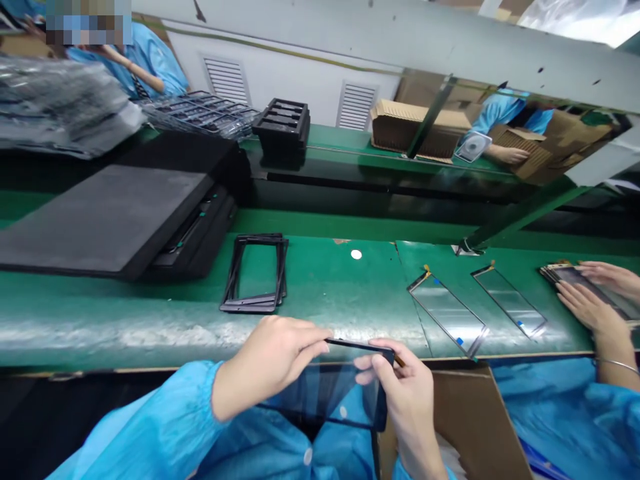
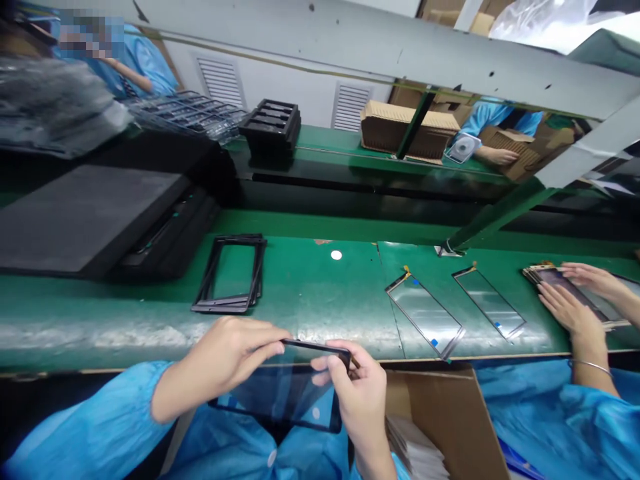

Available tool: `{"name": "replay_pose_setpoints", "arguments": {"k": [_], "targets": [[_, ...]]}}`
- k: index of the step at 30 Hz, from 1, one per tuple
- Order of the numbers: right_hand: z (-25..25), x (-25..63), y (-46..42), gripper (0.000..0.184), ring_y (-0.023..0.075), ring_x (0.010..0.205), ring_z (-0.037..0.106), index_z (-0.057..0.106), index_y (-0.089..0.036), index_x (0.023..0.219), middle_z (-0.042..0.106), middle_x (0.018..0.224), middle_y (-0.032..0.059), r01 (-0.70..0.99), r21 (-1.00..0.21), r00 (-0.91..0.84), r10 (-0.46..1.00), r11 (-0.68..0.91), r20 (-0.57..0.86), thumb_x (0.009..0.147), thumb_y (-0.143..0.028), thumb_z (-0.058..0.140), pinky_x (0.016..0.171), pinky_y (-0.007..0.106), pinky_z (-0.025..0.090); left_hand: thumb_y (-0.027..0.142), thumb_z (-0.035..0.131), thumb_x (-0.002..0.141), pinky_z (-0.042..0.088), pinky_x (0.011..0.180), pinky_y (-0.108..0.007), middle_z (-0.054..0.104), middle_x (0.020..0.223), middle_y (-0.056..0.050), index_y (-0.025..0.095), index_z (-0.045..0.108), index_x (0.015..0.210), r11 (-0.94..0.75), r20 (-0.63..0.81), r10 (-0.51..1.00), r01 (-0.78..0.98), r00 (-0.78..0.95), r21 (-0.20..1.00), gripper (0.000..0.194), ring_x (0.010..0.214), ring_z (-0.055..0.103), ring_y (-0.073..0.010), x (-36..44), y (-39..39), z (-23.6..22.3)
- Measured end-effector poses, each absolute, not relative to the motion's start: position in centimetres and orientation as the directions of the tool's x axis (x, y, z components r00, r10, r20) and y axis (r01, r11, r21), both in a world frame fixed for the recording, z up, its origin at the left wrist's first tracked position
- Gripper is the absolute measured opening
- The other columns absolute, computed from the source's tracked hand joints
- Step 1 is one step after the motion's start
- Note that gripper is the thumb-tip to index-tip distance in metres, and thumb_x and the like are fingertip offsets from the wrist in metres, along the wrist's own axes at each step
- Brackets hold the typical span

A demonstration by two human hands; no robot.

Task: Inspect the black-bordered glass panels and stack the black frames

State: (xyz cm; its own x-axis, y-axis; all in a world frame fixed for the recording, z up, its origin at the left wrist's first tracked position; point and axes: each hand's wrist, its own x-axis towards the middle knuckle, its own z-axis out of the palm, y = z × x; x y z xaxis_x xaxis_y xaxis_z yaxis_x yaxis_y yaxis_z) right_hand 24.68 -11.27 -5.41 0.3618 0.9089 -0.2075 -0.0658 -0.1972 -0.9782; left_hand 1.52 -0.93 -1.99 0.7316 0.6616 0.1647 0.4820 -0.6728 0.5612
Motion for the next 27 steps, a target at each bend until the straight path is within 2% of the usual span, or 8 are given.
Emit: {"name": "replay_pose_setpoints", "arguments": {"k": [4,7,9,11,14,18,22,27], "targets": [[-5.8,24.9,-10.7,0.038,0.0281,0.06,0.082,0.078,-0.02,0.102,0.086,0.079,0.0111,-0.059,-0.978,0.295,0.932,-0.201,-0.209,0.087,-0.055,0.082,0.06,0.034,0.067,0.028,0.053,0.108,0.056,0.077,-0.032,0.085,0.102,-0.007,0.024,0.081,0.119,-0.638,0.131,0.672,0.48,0.729,0.602,0.03,0.091,0.08,-0.0268,1.4,-1.1,-1.7],[-5.9,23.8,-9.8,0.037,0.0277,0.061,0.082,0.08,-0.023,0.107,0.086,0.082,0.0099,-0.114,-0.968,0.109,0.966,-0.223,-0.235,0.086,-0.053,0.085,0.064,0.036,0.068,0.025,0.065,0.101,0.058,0.089,-0.034,0.083,0.113,-0.009,0.024,0.078,0.132,-0.541,0.086,0.683,0.422,0.726,0.727,0.034,0.102,0.077,-0.0274,1.8,-1.6,-0.6],[-6.1,23.1,-9.0,0.045,0.0283,0.067,0.083,0.078,-0.026,0.122,0.087,0.087,0.0098,-0.202,-0.951,0.02,0.97,-0.232,-0.241,0.086,-0.054,0.084,0.071,0.039,0.069,0.022,0.071,0.094,0.058,0.084,-0.031,0.081,0.102,-0.006,0.024,0.075,0.138,-0.415,0.06,0.739,0.383,0.671,0.825,0.044,0.092,0.076,-0.0234,1.4,-1.6,0.2],[-6.8,23.1,-7.9,0.056,0.03,0.079,0.084,0.071,-0.028,0.135,0.087,0.098,0.0119,-0.314,-0.933,0.047,0.979,-0.175,-0.2,0.09,-0.06,0.078,0.076,0.041,0.069,0.021,0.07,0.093,0.057,0.07,-0.027,0.074,0.09,-0.002,0.024,0.071,0.144,-0.241,0.043,0.868,0.345,0.494,0.907,0.052,0.074,0.071,-0.0172,-0.5,-1.0,1.1],[-9.0,24.7,-5.8,0.054,0.03,0.094,0.084,0.069,-0.025,0.134,0.086,0.109,0.0143,-0.39,-0.919,0.228,0.961,-0.055,-0.154,0.095,-0.062,0.07,0.079,0.04,0.068,0.027,0.071,0.093,0.056,0.061,-0.024,0.067,0.093,0.0,0.025,0.061,0.153,-0.105,0.1,0.994,0.183,0.036,0.978,0.061,0.065,0.067,-0.012,-6.9,0.8,2.9],[-13.8,26.7,-3.6,0.056,0.0274,0.088,0.083,0.071,-0.019,0.126,0.086,0.104,0.0123,-0.32,-0.939,0.288,0.93,-0.129,-0.226,0.09,-0.061,0.077,0.079,0.037,0.068,0.012,0.077,0.08,0.06,0.063,-0.023,0.071,0.101,-0.001,0.021,0.067,0.141,-0.087,0.11,0.852,0.068,-0.512,0.994,0.063,0.072,0.074,-0.0133,-18.0,4.7,5.3],[-18.2,27.0,-2.9,0.073,0.0296,0.089,0.083,0.072,-0.015,0.123,0.086,0.1,0.0119,-0.245,-0.949,0.264,0.928,-0.199,-0.263,0.078,-0.072,0.081,0.08,0.039,0.069,0.004,0.068,0.088,0.058,0.06,-0.02,0.069,0.093,-0.001,0.015,0.064,0.135,-0.01,0.067,0.67,0.082,-0.739,0.997,0.048,0.065,0.071,-0.0101,-25.6,9.3,5.8],[-19.5,26.6,-3.3,0.069,0.0318,0.084,0.083,0.073,-0.015,0.116,0.086,0.096,0.0128,-0.233,-0.961,0.292,0.931,-0.152,-0.218,0.077,-0.071,0.082,0.078,0.041,0.069,0.031,0.069,0.103,0.065,0.074,-0.035,0.073,0.115,-0.008,0.016,0.067,0.128,0.17,-0.001,0.616,0.132,-0.788,0.977,0.029,0.088,0.074,-0.019,-29.4,12.3,4.6]]}}
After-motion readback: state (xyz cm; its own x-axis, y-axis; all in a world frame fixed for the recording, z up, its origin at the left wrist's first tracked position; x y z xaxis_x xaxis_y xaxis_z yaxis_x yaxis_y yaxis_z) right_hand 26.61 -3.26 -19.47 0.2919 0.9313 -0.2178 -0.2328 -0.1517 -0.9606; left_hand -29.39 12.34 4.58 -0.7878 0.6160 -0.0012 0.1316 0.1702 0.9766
